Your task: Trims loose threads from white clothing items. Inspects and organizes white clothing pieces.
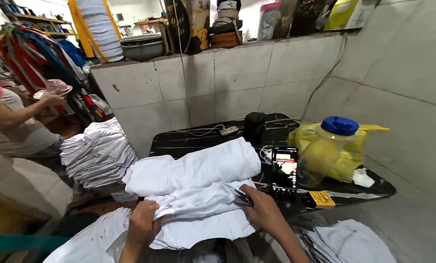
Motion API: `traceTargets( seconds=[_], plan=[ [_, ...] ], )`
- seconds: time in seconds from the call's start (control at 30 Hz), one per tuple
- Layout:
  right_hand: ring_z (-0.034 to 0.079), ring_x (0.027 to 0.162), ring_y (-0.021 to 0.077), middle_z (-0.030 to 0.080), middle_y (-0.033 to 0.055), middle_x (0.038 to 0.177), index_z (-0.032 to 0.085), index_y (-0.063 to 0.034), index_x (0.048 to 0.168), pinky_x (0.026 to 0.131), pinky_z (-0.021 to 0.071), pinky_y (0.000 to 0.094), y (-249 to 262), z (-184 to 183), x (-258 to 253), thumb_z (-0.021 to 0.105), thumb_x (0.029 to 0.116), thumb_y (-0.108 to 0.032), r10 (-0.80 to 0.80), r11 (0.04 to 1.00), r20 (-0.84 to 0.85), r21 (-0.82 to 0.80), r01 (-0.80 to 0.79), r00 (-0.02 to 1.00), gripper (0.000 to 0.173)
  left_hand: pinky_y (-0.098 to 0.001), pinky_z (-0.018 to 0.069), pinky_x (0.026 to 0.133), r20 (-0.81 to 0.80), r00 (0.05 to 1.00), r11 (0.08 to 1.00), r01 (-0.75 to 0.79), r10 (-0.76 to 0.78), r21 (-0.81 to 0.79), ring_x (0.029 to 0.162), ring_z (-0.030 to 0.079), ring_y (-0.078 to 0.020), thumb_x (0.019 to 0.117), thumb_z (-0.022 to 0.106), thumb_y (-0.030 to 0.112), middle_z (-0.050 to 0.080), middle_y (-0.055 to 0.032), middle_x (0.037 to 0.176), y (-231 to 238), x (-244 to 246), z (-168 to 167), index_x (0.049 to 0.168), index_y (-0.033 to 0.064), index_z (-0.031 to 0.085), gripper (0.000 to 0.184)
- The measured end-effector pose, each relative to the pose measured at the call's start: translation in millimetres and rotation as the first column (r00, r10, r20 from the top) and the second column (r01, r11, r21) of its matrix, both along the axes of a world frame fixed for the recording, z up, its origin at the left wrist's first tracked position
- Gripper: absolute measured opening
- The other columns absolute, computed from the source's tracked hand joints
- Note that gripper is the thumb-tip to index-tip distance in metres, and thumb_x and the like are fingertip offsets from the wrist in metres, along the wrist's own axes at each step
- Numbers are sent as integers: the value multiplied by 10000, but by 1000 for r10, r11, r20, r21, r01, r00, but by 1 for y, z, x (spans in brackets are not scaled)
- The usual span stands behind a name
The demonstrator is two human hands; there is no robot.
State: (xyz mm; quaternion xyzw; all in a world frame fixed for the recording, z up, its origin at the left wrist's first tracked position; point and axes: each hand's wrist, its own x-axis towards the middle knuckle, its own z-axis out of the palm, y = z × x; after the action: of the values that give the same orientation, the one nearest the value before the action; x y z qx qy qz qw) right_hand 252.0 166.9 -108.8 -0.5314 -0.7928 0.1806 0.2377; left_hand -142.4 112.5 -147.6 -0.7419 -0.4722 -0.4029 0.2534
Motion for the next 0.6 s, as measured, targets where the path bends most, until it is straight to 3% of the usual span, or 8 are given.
traceTargets(
  seconds=[0.1, 0.2, 0.27, 0.33, 0.4, 0.47, 0.53, 0.6],
  plan=[
    [728, 918, 344, 740, 134, 1046, 695, -72, 1204, 767, 574, 614, -5, 7, 14, 700, 787, -5, 52, 985, -101, 169, -35, 994, 423, -346, 541, 819, -60, 998, 989, 18, -9, 149, 873, 649, -243, 1047, 480, 382, 652, -111, 907, 11, -5, 16, 1005, 97, 596, 310],
    [731, 853, 309, 739, 134, 1027, 703, -26, 1179, 725, 602, 553, 14, 14, 1, 696, 785, 11, -38, 895, -230, 425, 136, 972, 395, -464, 566, 811, 20, 993, 983, -120, 118, 137, 878, 702, -349, 998, 538, 336, 709, -202, 915, 39, 2, 47, 946, -2, 677, 369],
    [728, 853, 338, 718, 170, 1088, 677, -24, 1241, 707, 603, 550, 39, 12, -16, 736, 848, -76, -170, 851, -266, 445, 278, 949, 401, -597, 523, 905, 132, 970, 975, -188, 203, -118, 1008, 675, -432, 989, 607, 446, 708, -240, 1048, 66, 5, 65, 1095, -49, 698, 514],
    [717, 839, 365, 679, 196, 1184, 624, -68, 1367, 708, 593, 575, 63, 1, -29, 722, 923, -247, -317, 862, -237, 332, 384, 918, 489, -700, 412, 1019, 191, 938, 863, -167, 288, -477, 1188, 584, -479, 962, 682, 453, 663, -234, 1235, 91, 2, 70, 1342, 17, 608, 583],
    [697, 813, 378, 635, 217, 1267, 602, -92, 1421, 733, 569, 593, 74, -5, -37, 657, 972, -374, -403, 882, -176, 189, 433, 898, 533, -711, 379, 1016, 147, 931, 763, -175, 334, -623, 1238, 556, -464, 975, 669, 449, 660, -199, 1285, 108, 0, 64, 1293, 98, 688, 474],
    [697, 760, 370, 608, 219, 1330, 586, -106, 1443, 718, 576, 582, 68, 5, -38, 681, 960, -388, -432, 875, -139, 172, 452, 891, 567, -711, 375, 998, 134, 932, 800, -207, 336, -563, 1236, 546, -457, 973, 675, 427, 644, -192, 1295, 105, 5, 66, 1256, 132, 708, 411],
    [693, 704, 363, 566, 226, 1392, 533, -112, 1486, 666, 585, 570, 51, 14, -33, 760, 912, -349, -441, 856, -136, 233, 462, 887, 662, -734, 344, 1026, 147, 935, 889, -247, 323, -387, 1296, 495, -492, 966, 654, 377, 572, -222, 1384, 81, 15, 67, 1318, 124, 663, 434],
    [685, 644, 348, 566, 245, 1375, 549, -80, 1453, 570, 583, 541, 31, 13, -25, 805, 867, -287, -423, 810, -172, 367, 456, 890, 672, -684, 394, 1013, 166, 950, 945, -220, 264, -244, 1267, 530, -471, 981, 591, 349, 596, -219, 1352, 41, 30, 66, 1288, 97, 674, 406]
  ],
)
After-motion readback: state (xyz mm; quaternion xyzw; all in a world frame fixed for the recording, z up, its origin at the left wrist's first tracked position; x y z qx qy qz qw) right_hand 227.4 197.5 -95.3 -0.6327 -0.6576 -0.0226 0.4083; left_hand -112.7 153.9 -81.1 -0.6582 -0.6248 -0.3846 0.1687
